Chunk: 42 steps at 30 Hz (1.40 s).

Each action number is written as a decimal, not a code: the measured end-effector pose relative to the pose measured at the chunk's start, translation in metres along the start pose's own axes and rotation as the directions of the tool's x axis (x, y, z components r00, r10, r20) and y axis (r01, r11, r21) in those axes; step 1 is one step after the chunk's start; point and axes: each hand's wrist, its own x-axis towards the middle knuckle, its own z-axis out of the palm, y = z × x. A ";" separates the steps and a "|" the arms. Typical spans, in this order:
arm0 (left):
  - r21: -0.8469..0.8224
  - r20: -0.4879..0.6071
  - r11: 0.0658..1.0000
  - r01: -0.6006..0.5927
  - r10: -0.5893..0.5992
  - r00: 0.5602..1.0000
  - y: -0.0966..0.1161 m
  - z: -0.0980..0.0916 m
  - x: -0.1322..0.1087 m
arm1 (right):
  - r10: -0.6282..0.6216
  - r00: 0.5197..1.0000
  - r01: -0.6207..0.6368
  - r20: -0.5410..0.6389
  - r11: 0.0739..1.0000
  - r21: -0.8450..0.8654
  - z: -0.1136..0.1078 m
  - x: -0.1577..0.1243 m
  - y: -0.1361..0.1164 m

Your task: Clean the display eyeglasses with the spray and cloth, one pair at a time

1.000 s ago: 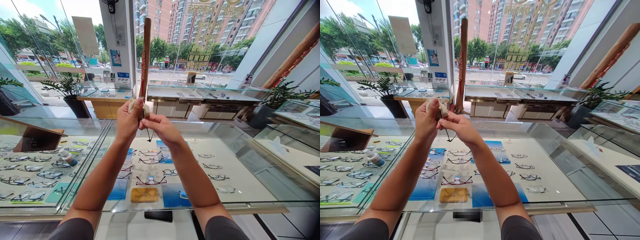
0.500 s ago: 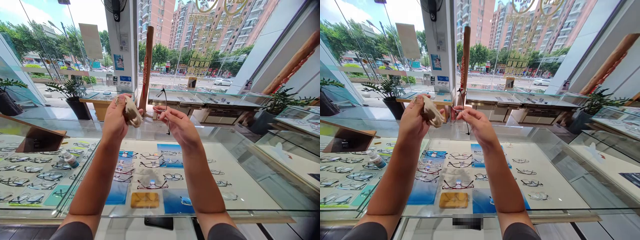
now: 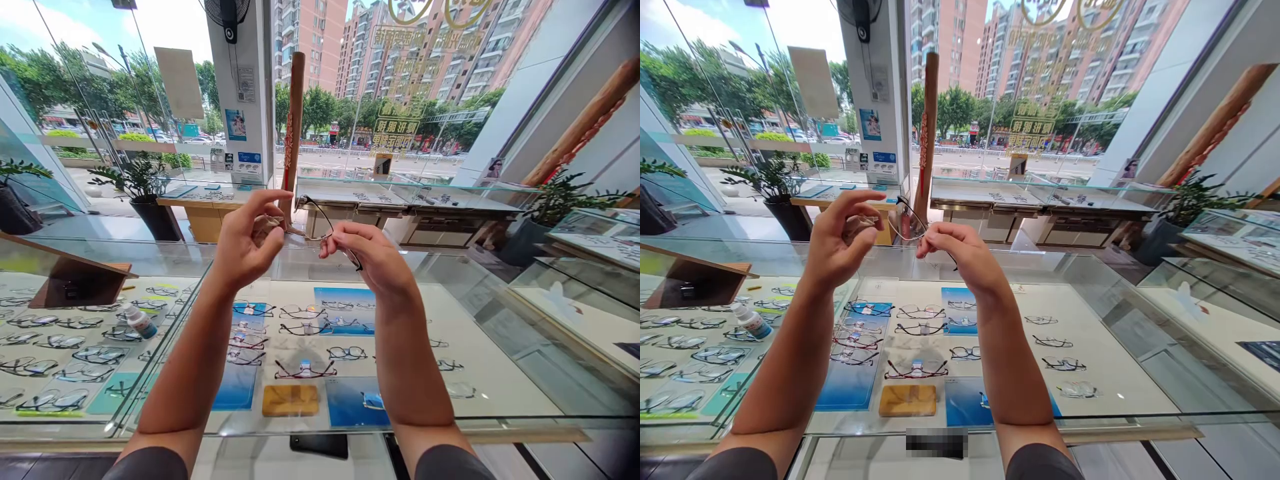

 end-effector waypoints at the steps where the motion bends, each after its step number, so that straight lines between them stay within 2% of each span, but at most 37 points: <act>1: 0.066 0.043 0.997 -0.041 0.038 0.998 0.003 -0.002 0.000 | -0.004 1.000 0.005 0.012 1.000 -0.012 0.000 -0.001 -0.002; 5: 0.226 0.115 0.962 -0.151 0.128 0.985 0.009 -0.005 0.000 | 0.003 0.997 0.002 0.073 0.997 -0.071 0.000 -0.005 -0.012; 10: 0.220 0.114 0.963 -0.152 0.130 0.985 0.010 -0.002 0.001 | -0.010 0.996 0.022 0.088 0.990 -0.143 0.001 -0.009 -0.016; 16: 0.277 0.058 0.943 -0.184 0.174 0.983 0.011 -0.001 -0.001 | -0.110 0.994 0.102 -0.008 0.943 -0.317 0.006 -0.015 -0.021; 20: 0.265 0.055 0.936 -0.232 0.226 0.973 0.011 0.000 -0.002 | -0.215 0.970 0.156 -0.115 0.911 -0.382 0.014 -0.018 -0.023; 23: 0.280 -0.004 0.936 -0.214 0.224 0.975 0.013 0.001 -0.002 | -0.334 0.920 0.225 -0.204 0.878 -0.422 0.017 -0.018 -0.019; 24: 0.293 -0.047 0.935 -0.201 0.224 0.973 0.014 0.001 -0.002 | -0.395 0.886 0.258 -0.243 0.856 -0.449 0.017 -0.018 -0.018; 27: 0.311 -0.198 0.941 -0.134 0.202 0.959 0.019 -0.001 -0.003 | -0.580 0.745 0.328 -0.329 0.749 -0.576 0.017 -0.017 -0.012; 29: 0.300 -0.292 0.950 -0.082 0.173 0.941 0.022 -0.002 -0.004 | -0.639 0.696 0.319 -0.328 0.684 -0.656 0.019 -0.017 -0.010; 32: 0.254 -0.371 0.966 -0.046 0.141 0.918 0.025 -0.004 -0.007 | -0.663 0.686 0.295 -0.301 0.631 -0.717 0.023 -0.016 -0.008; 37: 0.204 -0.380 0.979 -0.017 0.095 0.920 0.028 -0.003 -0.008 | -0.726 0.625 0.293 -0.288 0.560 -0.775 0.026 -0.016 -0.006; 42: 0.221 -0.401 0.975 -0.018 0.108 0.910 0.030 0.001 -0.005 | -0.721 0.622 0.236 -0.304 0.543 -0.806 0.026 -0.018 -0.005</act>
